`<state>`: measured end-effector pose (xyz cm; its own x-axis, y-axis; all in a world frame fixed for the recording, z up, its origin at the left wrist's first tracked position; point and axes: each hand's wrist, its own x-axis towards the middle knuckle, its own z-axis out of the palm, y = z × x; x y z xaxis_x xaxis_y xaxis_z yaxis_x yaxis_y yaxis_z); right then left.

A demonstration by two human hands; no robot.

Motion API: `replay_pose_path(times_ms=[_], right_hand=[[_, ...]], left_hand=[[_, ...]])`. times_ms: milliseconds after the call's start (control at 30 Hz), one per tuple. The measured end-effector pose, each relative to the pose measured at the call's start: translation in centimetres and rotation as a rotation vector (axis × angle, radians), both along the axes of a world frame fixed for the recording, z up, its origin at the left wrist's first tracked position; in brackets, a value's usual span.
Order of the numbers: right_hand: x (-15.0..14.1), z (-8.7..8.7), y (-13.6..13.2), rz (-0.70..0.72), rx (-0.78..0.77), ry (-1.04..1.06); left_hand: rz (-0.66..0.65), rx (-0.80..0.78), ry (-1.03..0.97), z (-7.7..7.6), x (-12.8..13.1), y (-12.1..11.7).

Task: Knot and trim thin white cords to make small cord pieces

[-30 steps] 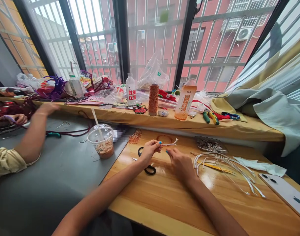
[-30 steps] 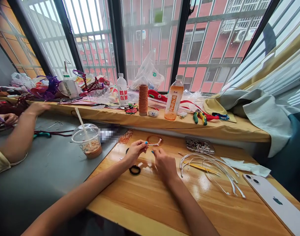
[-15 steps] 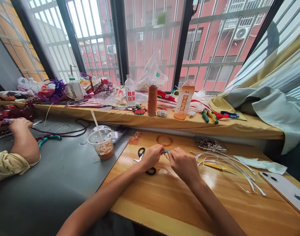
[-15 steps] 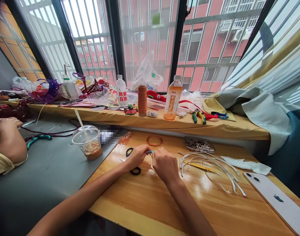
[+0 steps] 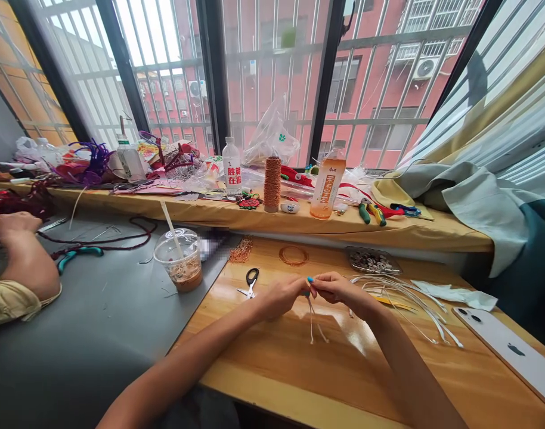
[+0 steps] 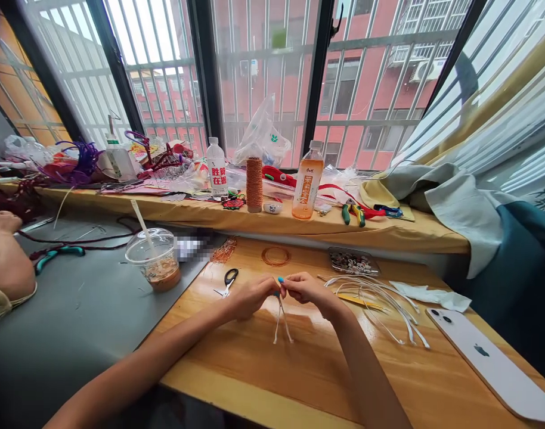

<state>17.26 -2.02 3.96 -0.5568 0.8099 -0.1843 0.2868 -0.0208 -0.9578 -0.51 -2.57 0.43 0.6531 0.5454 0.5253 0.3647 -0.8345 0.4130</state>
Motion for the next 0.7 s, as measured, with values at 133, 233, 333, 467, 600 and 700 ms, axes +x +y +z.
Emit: replay_pose_path(times_ms=[133, 233, 333, 467, 600, 700], right_hand=[[-1.3, -1.5, 0.7, -0.216, 0.020, 0.119], [-2.8, -3.0, 0.9, -0.308, 0.072, 0.083], [-4.0, -3.9, 0.5, -0.319, 0.153, 0.012], [-4.9, -4.1, -0.7, -0.423, 0.541, -0.369], [-5.8, -4.2, -2.1, -0.276, 0.986, -0.849], [-6.7, -4.0, -3.2, -0.203, 1.046, -1.009]], left_hand=[[0.142, -0.281, -0.314, 0.1, 0.3, 0.4], [0.182, -0.433, -0.503, -0.1, 0.2, 1.1], [0.206, -0.550, -0.679, -0.6, 0.0, 1.9], [0.306, -0.585, -0.759, -1.2, -0.1, 2.5], [0.448, -0.516, -0.685, -1.4, -0.2, 2.5], [0.514, -0.385, -0.534, -1.4, -0.2, 2.2]])
